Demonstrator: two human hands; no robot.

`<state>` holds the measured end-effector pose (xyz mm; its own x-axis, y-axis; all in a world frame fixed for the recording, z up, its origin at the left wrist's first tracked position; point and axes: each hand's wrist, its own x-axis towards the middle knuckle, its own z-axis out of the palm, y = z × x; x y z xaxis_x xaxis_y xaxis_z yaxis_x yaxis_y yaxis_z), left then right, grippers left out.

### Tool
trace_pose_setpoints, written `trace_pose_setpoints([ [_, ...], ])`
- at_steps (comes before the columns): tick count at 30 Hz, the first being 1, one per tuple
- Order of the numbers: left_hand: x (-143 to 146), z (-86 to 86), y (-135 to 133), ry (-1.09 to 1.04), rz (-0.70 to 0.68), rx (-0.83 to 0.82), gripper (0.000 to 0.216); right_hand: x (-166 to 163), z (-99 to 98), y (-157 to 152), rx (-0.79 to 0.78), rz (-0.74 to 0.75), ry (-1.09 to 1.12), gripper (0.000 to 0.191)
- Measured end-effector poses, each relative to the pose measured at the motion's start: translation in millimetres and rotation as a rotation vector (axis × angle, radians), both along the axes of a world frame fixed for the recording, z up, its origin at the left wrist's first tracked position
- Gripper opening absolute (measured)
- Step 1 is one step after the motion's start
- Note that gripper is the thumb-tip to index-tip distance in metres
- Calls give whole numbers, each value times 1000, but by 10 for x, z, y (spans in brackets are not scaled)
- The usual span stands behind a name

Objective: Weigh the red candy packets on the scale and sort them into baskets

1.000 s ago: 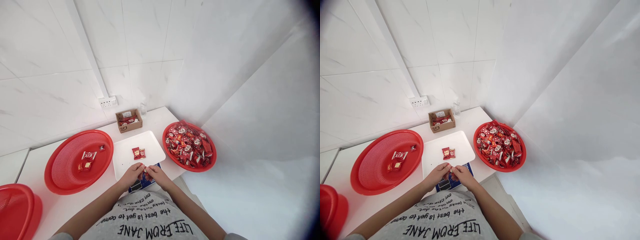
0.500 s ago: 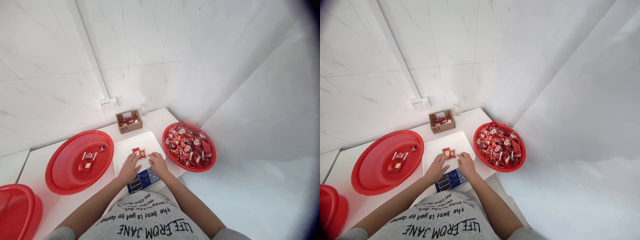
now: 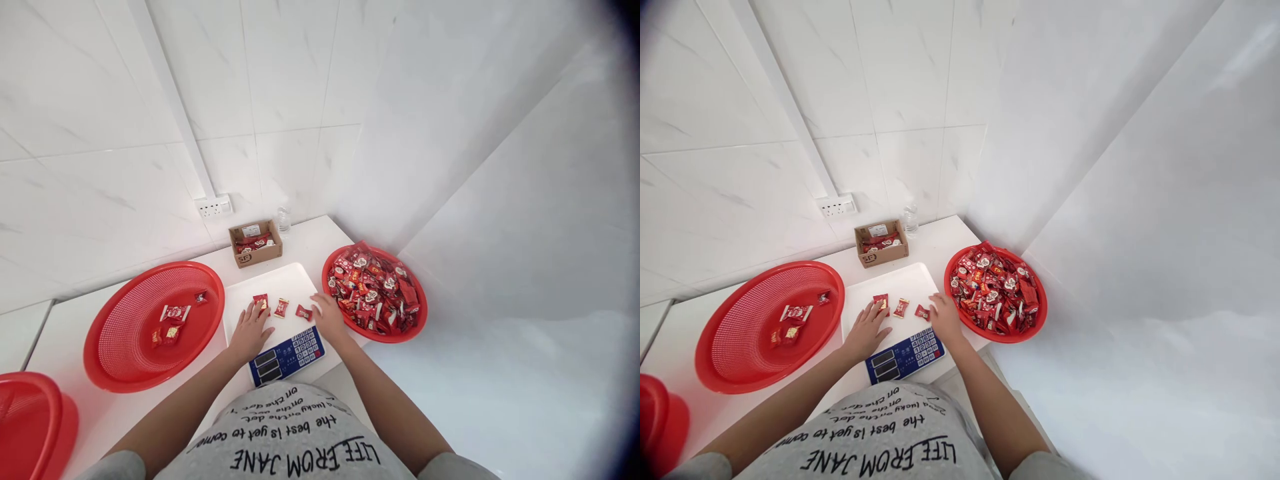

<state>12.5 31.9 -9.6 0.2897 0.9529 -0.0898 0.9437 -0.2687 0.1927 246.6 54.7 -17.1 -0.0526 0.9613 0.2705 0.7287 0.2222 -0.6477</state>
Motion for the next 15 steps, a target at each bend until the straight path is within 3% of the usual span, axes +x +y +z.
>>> trace_pose_setpoints([
  [2,29,-5,-16,-17,-44,25,53,245,-18,118,-44,-109,-65,33],
  [4,101,12,-29,-43,-132,24,57,451,-51,233,-214,-195,-113,36],
  [7,257,58,-35,-78,-284,-19,60,632,-125,355,-430,-207,-156,38],
  [11,425,74,-2,-102,-406,-55,60,676,-196,409,-509,-187,-187,40],
  [15,434,28,45,-79,-396,-91,55,658,-176,382,-534,-185,-221,40],
])
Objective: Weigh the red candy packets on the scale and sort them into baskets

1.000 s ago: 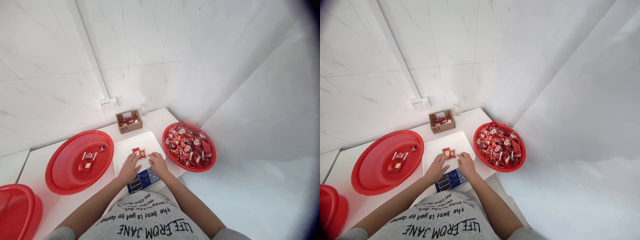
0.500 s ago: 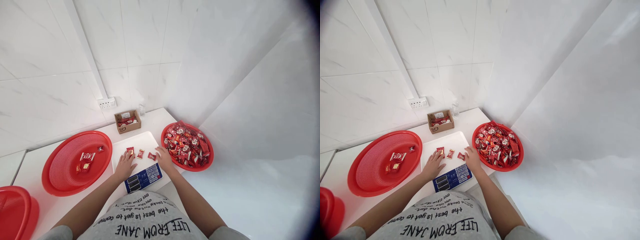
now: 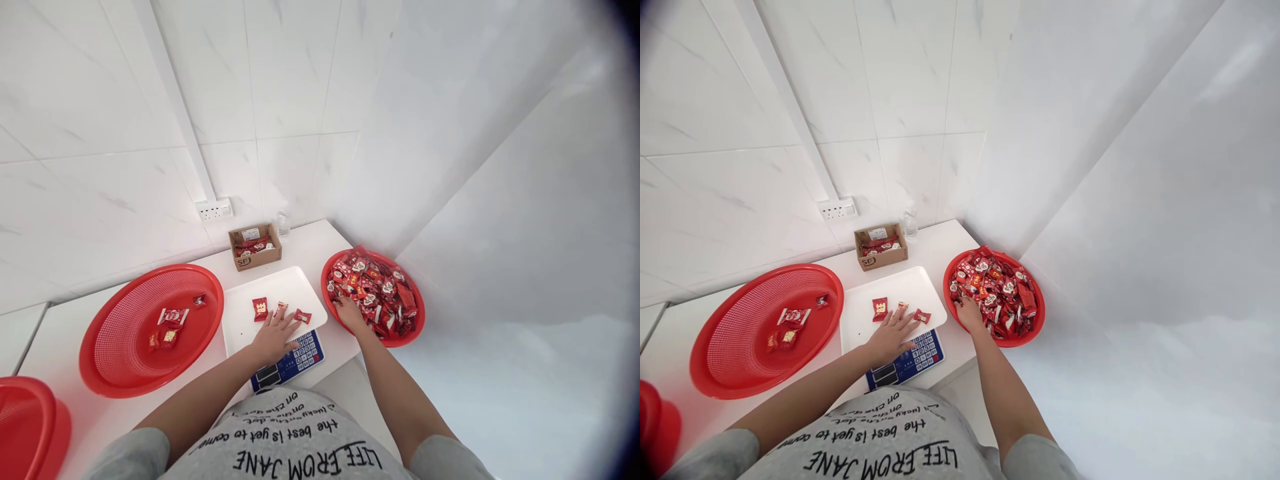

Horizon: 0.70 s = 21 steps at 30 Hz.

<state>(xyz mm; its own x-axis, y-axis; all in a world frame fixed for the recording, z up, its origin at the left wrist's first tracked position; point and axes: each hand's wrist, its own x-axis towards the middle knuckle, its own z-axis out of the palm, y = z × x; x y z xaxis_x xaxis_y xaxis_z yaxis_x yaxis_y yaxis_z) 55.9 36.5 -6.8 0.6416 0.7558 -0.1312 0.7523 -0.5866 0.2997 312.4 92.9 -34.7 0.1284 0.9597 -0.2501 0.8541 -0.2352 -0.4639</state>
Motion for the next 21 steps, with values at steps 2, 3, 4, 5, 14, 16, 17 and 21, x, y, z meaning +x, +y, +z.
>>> trace_pose_setpoints([
  [2,-36,-20,6,7,18,-3,55,-3,25,-24,-25,3,-6,40],
  [3,-57,-25,3,7,28,-2,55,-3,36,-33,-42,0,-10,41],
  [4,-77,-29,-3,8,38,-1,55,-2,45,-40,-58,-6,-14,41],
  [5,-96,-30,-12,10,48,-1,54,-1,50,-45,-71,-13,-20,42],
  [14,-11,4,-34,-17,8,51,60,-17,39,-44,-77,7,-55,46],
  [16,76,7,-1,-34,-30,65,61,-25,45,-50,-80,16,-61,48],
  [17,115,3,19,-42,-49,69,61,-29,51,-53,-83,22,-63,50],
  [21,169,-41,88,-54,-94,72,58,-38,83,-59,-94,46,-68,51],
])
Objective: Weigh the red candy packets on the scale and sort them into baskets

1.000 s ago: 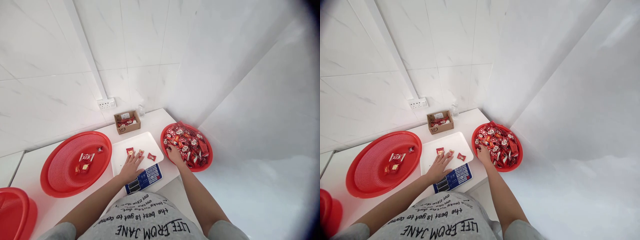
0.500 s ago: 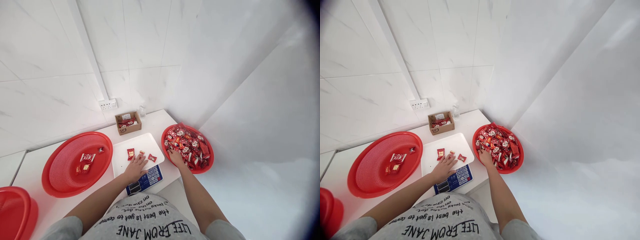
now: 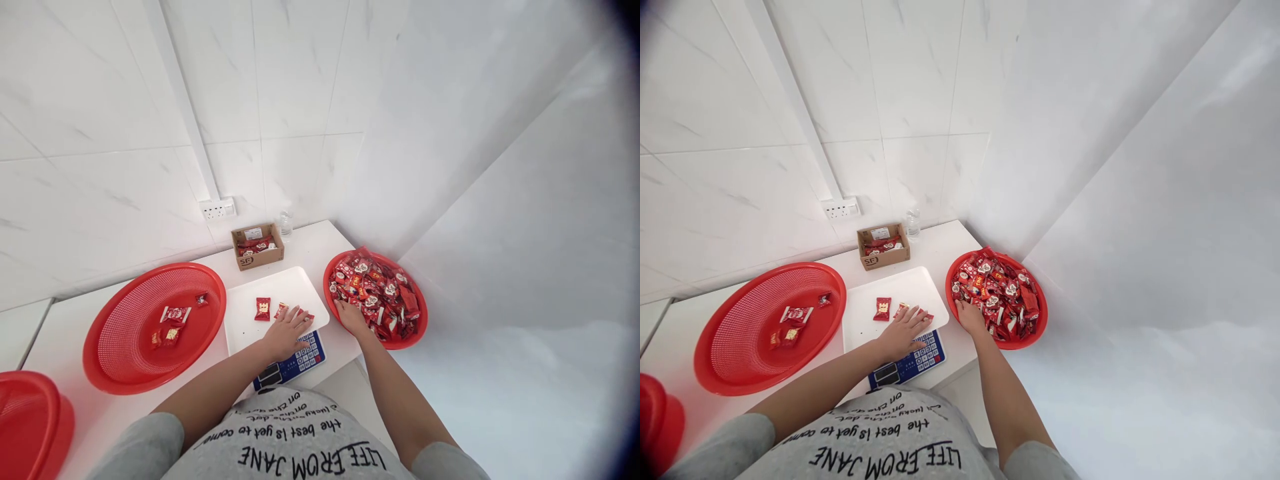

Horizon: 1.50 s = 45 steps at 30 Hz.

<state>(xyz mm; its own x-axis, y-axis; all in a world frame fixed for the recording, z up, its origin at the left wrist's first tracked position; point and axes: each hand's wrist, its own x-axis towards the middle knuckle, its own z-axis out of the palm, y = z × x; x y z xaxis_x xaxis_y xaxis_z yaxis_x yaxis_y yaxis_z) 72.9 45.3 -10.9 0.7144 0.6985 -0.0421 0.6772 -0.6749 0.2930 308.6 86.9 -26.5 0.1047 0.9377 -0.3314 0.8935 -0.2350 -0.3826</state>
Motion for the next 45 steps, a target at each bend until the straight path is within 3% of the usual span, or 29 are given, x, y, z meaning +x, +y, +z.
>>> trace_pose_setpoints([
  [12,-404,53,-281,-44,88,-21,48,-45,46,-119,91,-44,-94,48],
  [19,-651,2,-449,-103,146,-12,40,-48,140,-363,137,46,-242,51],
  [25,-733,-60,-514,-94,206,18,39,-47,173,-355,142,68,-294,53],
  [30,-728,-42,-527,-68,227,43,39,-25,253,-335,9,94,-244,53],
  [36,-742,-2,-495,-2,257,67,42,23,407,-461,-85,266,-234,42],
  [45,-744,-67,-446,-30,279,69,44,188,465,-486,-158,254,-163,57],
])
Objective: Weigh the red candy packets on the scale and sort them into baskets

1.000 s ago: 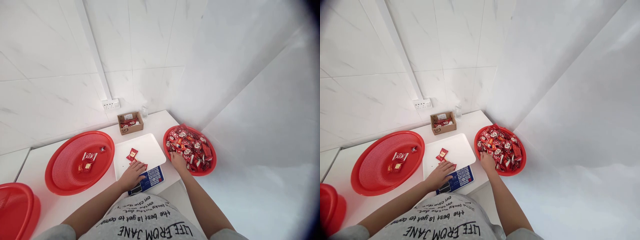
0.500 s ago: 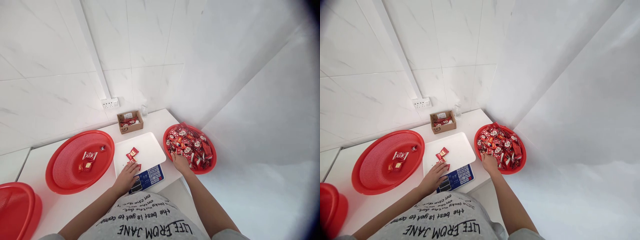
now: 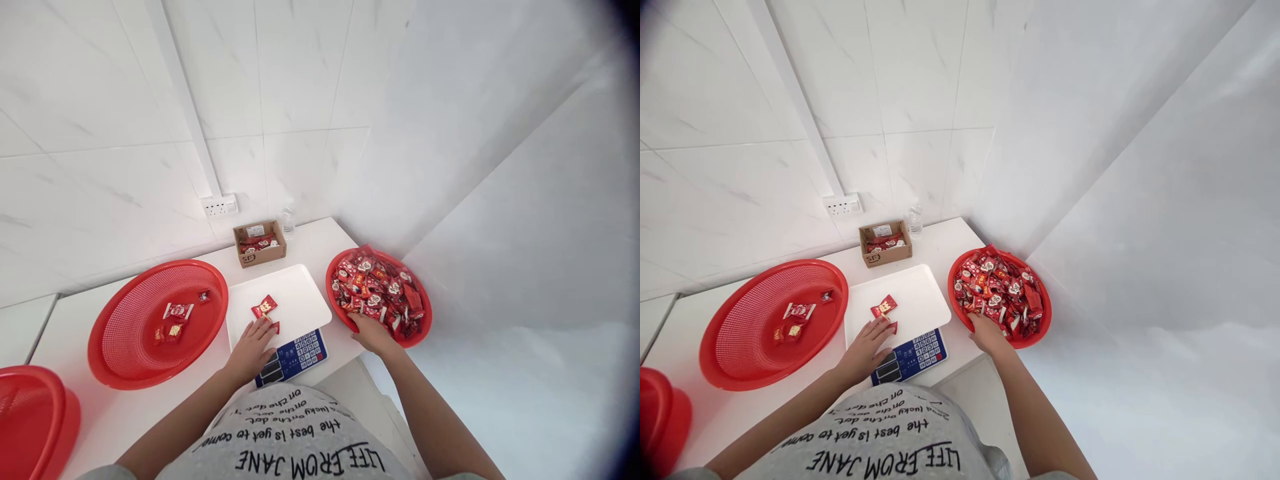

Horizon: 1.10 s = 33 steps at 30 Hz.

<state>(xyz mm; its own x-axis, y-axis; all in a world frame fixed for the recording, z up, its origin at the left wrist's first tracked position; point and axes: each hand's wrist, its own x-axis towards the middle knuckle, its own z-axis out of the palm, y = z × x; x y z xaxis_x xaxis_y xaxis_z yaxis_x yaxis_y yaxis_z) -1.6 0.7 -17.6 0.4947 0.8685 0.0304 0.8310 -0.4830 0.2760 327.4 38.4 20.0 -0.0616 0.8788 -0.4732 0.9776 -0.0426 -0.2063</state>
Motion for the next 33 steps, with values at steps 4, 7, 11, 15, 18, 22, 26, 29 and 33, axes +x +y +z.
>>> trace_pose_setpoints([
  [4,-39,-33,-18,1,-3,-4,45,29,15,-5,-15,-3,28,44],
  [7,-57,-48,-23,-3,-6,-6,45,22,39,-13,41,-10,74,36],
  [11,-64,-48,-11,4,-14,-26,44,63,22,-16,154,-75,242,33],
  [15,-61,-51,-2,2,-8,-34,45,146,-24,9,225,-231,409,28],
  [18,-59,-57,-5,-4,-6,-44,46,145,11,61,367,-380,447,27],
  [22,-51,-61,-18,-14,0,-50,47,-73,140,170,555,-513,728,26],
  [26,-21,-60,-27,-28,10,-45,49,-525,161,250,312,-640,1285,32],
  [29,-3,-49,-30,-21,9,-47,49,-835,69,246,146,-660,1431,34],
  [33,-27,-21,-57,-16,19,-40,52,-933,-47,216,205,-624,1369,34],
])
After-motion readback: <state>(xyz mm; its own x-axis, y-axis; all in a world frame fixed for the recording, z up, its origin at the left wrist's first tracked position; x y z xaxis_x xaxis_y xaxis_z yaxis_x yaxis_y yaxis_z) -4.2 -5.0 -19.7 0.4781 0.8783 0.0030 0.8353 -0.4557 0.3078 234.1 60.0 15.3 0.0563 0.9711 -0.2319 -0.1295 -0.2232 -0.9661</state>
